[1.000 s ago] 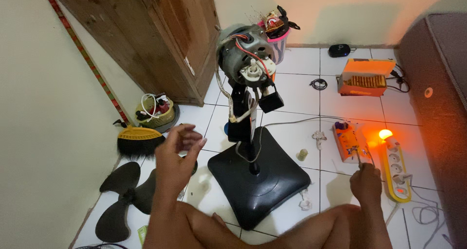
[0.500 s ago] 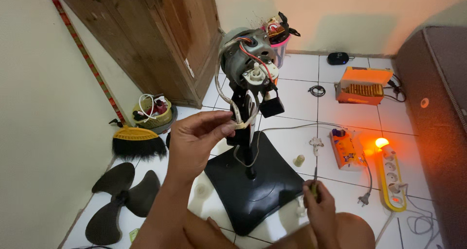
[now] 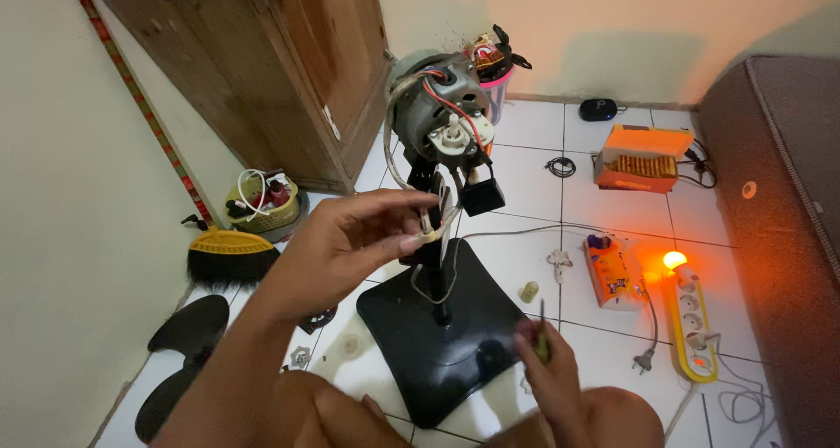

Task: The person sits on the floor servicing a pedestal fan. They apply oil from a bottle to the fan motor, use a screwdriver to tighten screws on the motor housing, wipe the motor with a tissue, and handle the fan base and rear cover while reassembling the fan.

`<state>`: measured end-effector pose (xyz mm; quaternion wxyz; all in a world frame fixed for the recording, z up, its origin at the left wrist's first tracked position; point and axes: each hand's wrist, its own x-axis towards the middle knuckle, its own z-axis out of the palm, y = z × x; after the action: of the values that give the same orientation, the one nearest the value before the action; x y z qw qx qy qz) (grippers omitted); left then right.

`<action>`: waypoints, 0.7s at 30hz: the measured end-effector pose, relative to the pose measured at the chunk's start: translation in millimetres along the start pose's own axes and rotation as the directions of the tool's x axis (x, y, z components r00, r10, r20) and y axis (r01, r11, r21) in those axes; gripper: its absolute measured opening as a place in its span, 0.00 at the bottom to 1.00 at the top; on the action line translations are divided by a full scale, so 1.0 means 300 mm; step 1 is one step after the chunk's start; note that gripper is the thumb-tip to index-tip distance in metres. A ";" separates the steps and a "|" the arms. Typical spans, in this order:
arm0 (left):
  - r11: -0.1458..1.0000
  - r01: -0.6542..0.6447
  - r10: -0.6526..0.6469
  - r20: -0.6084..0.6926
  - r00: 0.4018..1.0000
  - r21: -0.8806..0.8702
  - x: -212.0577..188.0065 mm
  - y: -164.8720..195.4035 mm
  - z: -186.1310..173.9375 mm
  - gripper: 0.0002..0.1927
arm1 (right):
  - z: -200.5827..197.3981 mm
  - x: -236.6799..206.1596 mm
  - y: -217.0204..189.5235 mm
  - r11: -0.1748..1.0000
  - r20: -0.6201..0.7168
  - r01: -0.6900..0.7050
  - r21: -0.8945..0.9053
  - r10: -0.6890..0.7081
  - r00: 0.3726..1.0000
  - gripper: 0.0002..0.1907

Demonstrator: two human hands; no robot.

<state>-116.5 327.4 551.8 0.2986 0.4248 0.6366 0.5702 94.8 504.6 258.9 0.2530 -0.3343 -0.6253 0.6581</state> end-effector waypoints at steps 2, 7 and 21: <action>0.994 -0.034 0.031 0.036 0.999 0.100 0.006 0.022 -0.012 0.18 | 0.060 0.049 -0.135 0.966 0.075 0.254 -0.044 -0.250 0.965 0.11; 0.993 -0.032 0.028 0.034 0.999 0.117 -0.004 0.022 -0.016 0.17 | 0.180 0.167 -0.466 0.916 0.213 0.202 0.347 -0.287 0.934 0.24; 0.930 -0.285 0.292 0.002 0.956 0.232 0.004 0.012 0.041 0.14 | 0.206 0.151 -0.715 0.805 0.022 0.454 0.382 -0.499 0.866 0.15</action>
<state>-105.7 334.1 553.5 0.1501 0.5359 0.6337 0.5373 0.4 517.5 465.6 0.4294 -0.0730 -0.5702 0.6965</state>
